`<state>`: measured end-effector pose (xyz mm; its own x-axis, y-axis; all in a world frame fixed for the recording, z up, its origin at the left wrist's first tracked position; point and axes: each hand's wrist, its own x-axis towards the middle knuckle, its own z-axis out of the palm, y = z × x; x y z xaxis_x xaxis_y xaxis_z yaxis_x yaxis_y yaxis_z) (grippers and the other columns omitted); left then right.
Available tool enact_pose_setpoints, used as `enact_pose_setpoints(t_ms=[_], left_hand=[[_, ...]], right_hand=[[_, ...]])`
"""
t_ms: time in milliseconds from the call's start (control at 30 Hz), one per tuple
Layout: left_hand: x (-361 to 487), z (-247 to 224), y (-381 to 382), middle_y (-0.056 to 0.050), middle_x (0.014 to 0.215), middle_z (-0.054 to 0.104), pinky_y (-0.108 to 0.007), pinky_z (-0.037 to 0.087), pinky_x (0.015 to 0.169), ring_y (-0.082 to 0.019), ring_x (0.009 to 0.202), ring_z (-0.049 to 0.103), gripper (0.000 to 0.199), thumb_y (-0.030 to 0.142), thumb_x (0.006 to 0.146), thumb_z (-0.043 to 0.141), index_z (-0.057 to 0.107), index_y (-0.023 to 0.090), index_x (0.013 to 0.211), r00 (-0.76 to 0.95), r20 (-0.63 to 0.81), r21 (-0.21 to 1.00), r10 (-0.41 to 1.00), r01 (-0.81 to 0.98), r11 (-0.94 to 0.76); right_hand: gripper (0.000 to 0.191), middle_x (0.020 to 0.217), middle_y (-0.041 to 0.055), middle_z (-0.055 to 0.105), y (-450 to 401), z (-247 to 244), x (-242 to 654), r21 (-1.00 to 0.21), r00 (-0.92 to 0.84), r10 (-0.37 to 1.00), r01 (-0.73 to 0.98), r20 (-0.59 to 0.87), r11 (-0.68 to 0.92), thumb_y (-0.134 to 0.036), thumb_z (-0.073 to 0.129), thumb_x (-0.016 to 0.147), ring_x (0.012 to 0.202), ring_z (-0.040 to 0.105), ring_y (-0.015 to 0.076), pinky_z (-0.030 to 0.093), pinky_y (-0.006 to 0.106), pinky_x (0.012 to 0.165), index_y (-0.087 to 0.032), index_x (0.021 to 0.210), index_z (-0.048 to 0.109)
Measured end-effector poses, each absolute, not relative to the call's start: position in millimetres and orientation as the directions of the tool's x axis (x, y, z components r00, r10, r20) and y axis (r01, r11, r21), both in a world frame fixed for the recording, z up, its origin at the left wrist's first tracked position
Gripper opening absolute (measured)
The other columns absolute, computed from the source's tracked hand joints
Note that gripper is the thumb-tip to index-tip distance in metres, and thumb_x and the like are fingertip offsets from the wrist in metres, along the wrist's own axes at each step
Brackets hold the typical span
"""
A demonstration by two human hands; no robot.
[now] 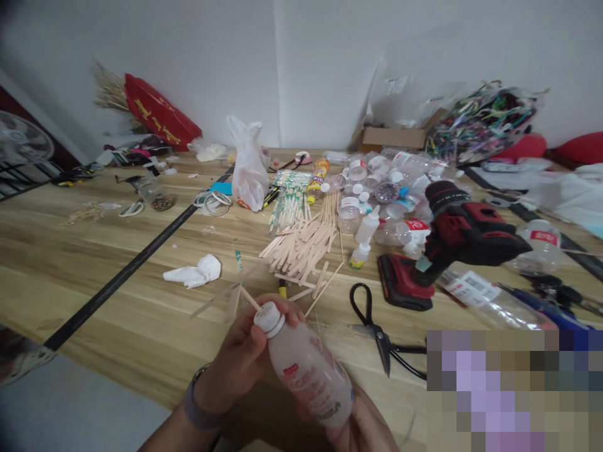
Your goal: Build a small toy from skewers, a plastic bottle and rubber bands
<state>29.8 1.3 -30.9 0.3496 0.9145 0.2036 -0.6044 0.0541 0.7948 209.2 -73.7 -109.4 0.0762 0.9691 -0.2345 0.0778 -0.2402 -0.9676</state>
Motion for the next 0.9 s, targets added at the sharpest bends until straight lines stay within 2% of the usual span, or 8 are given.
enact_pose_setpoints(t_ms=[100, 167, 233, 300, 400, 600, 733, 900], left_hand=[[30.6, -40.3, -0.3, -0.004, 0.096, 0.06, -0.028, 0.042, 0.076, -0.018, 0.085, 0.054, 0.033, 0.051, 0.087, 0.063, 0.067, 0.024, 0.104, 0.295, 0.189, 0.788, 0.937, -0.615, 0.035], [30.1, -46.4, -0.8, -0.004, 0.097, 0.06, -0.029, 0.043, 0.081, -0.018, 0.089, 0.055, 0.031, 0.049, 0.089, 0.061, 0.066, 0.024, 0.106, 0.273, 0.197, 0.774, 0.942, -0.633, 0.022], [28.1, -51.6, 0.0, -0.005, 0.099, 0.061, -0.03, 0.044, 0.082, -0.018, 0.091, 0.055, 0.03, 0.046, 0.089, 0.063, 0.066, 0.023, 0.108, 0.279, 0.219, 0.776, 0.935, -0.631, 0.007], [24.4, -55.1, 1.5, -0.006, 0.102, 0.063, -0.029, 0.044, 0.08, -0.019, 0.091, 0.056, 0.031, 0.045, 0.088, 0.065, 0.066, 0.022, 0.11, 0.305, 0.241, 0.809, 0.921, -0.588, -0.017], [17.8, -56.0, 3.3, -0.008, 0.108, 0.064, -0.029, 0.045, 0.079, -0.02, 0.094, 0.057, 0.043, 0.05, 0.087, 0.065, 0.064, 0.023, 0.121, 0.358, 0.272, 0.865, 0.893, -0.498, -0.064], [25.7, -52.3, -3.2, -0.007, 0.104, 0.065, -0.033, 0.044, 0.085, -0.022, 0.096, 0.058, 0.037, 0.055, 0.091, 0.055, 0.063, 0.024, 0.109, 0.337, 0.309, 0.866, 0.889, -0.486, -0.116], [42.5, -54.6, -11.7, -0.004, 0.102, 0.065, -0.03, 0.046, 0.083, -0.019, 0.094, 0.058, 0.031, 0.052, 0.091, 0.057, 0.063, 0.024, 0.105, 0.123, 0.076, 0.825, 0.99, -0.565, 0.007], [47.7, -48.1, -13.6, -0.004, 0.086, 0.066, -0.029, 0.047, 0.066, -0.019, 0.074, 0.058, 0.051, 0.062, 0.072, 0.074, 0.07, 0.018, 0.097, 0.024, -0.155, 0.828, 0.988, -0.542, 0.143]], right_hand=[[0.055, 0.1, 0.011, 0.074, -67.0, -107.4, 205.2, -0.935, -0.044, 0.952, -0.179, -0.302, -0.305, -0.071, 0.043, 0.09, 0.083, 0.071, 0.0285, 0.057, 0.042, 0.068, -0.027, 0.1, 0.074], [0.073, 0.094, 0.0129, 0.076, -68.1, -106.5, 202.1, -0.807, -0.174, 0.931, -0.465, -0.32, -0.364, -0.085, 0.042, 0.079, 0.075, 0.071, 0.0285, 0.057, 0.041, 0.063, -0.024, 0.099, 0.076], [0.072, 0.098, 0.0125, 0.076, -70.4, -105.1, 200.6, -0.663, -0.222, 0.932, -0.656, -0.287, -0.361, -0.084, 0.058, 0.069, 0.075, 0.071, 0.0264, 0.057, 0.037, 0.063, -0.024, 0.106, 0.075], [0.056, 0.096, 0.0099, 0.076, -70.9, -103.4, 201.3, -0.645, -0.187, 0.942, -0.69, -0.279, -0.328, -0.068, 0.072, 0.072, 0.074, 0.07, 0.0226, 0.057, 0.031, 0.062, -0.024, 0.106, 0.075], [0.033, 0.076, 0.0075, 0.075, -67.9, -102.0, 203.6, -0.679, -0.184, 0.936, -0.648, -0.299, -0.344, -0.051, 0.073, 0.082, 0.064, 0.068, 0.0177, 0.055, 0.025, 0.057, -0.02, 0.092, 0.077], [0.039, 0.071, 0.0047, 0.072, -65.3, -102.3, 204.1, -0.796, -0.114, 0.968, -0.552, -0.223, -0.248, -0.058, 0.067, 0.084, 0.058, 0.063, 0.0151, 0.053, 0.021, 0.054, -0.021, 0.093, 0.076], [0.029, 0.087, 0.0052, 0.076, -62.7, -96.3, 212.0, -0.979, 0.034, 0.998, -0.195, 0.05, 0.056, -0.052, 0.065, 0.087, 0.08, 0.07, 0.0198, 0.057, 0.024, 0.071, -0.026, 0.093, 0.077], [0.036, 0.116, 0.0048, 0.073, -59.0, -90.7, 216.2, -0.91, 0.142, 0.911, 0.219, 0.387, 0.353, -0.05, 0.066, 0.087, 0.105, 0.069, 0.0232, 0.055, 0.025, 0.088, -0.031, 0.117, 0.071]])
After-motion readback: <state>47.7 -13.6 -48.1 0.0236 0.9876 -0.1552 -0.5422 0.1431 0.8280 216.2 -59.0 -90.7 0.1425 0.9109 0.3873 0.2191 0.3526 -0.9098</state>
